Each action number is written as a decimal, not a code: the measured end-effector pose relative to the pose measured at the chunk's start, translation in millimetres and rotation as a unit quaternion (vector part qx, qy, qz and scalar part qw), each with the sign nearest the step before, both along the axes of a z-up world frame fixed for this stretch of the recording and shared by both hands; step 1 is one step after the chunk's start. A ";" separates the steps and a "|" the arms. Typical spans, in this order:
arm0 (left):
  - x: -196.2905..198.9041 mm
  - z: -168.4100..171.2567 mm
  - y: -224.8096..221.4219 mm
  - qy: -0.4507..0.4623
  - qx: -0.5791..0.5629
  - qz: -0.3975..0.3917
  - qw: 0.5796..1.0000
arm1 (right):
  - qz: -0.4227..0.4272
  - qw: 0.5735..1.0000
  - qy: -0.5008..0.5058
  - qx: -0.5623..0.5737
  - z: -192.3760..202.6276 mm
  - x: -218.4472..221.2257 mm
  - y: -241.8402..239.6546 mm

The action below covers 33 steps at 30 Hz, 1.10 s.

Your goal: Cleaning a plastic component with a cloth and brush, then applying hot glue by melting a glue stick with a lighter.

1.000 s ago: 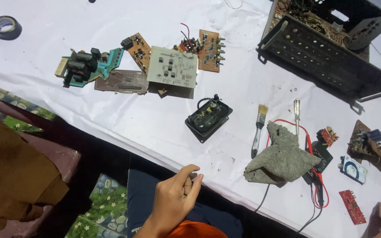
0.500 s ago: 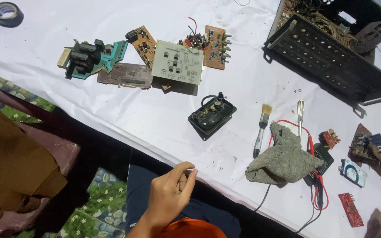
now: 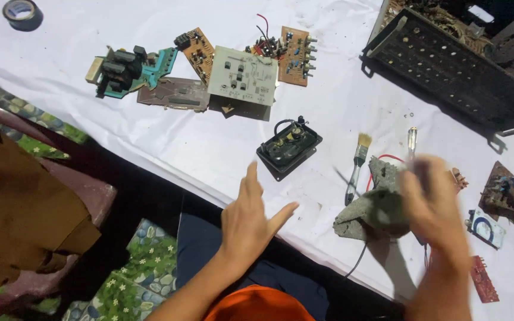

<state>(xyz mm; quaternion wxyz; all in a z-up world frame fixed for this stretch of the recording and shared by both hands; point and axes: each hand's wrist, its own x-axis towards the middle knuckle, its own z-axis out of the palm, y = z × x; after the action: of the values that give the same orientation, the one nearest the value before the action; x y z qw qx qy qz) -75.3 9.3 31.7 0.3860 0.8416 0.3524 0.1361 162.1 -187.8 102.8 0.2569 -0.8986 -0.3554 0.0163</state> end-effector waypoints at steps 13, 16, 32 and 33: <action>42.5 15.0 13.7 -0.014 0.025 -0.022 0.999 | 0.049 0.981 0.168 -0.089 -43.8 -8.1 122.6; 38.6 14.1 12.4 -0.005 0.041 -0.044 0.998 | 0.045 0.975 0.175 -0.128 -25.3 -23.6 98.3; 8.3 32.1 -14.6 -0.201 0.068 -0.011 0.977 | -0.047 0.950 0.285 0.120 -21.7 -68.3 23.8; 7.9 30.4 -19.0 -0.198 0.067 -0.009 0.978 | -0.046 0.949 0.287 0.118 -22.7 -71.8 22.5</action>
<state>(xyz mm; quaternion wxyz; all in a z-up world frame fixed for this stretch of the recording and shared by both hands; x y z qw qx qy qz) -67.4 -9.7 62.1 0.3921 0.8252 0.2510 0.3199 90.3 -165.3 80.1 0.4529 -0.8344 -0.2245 0.2197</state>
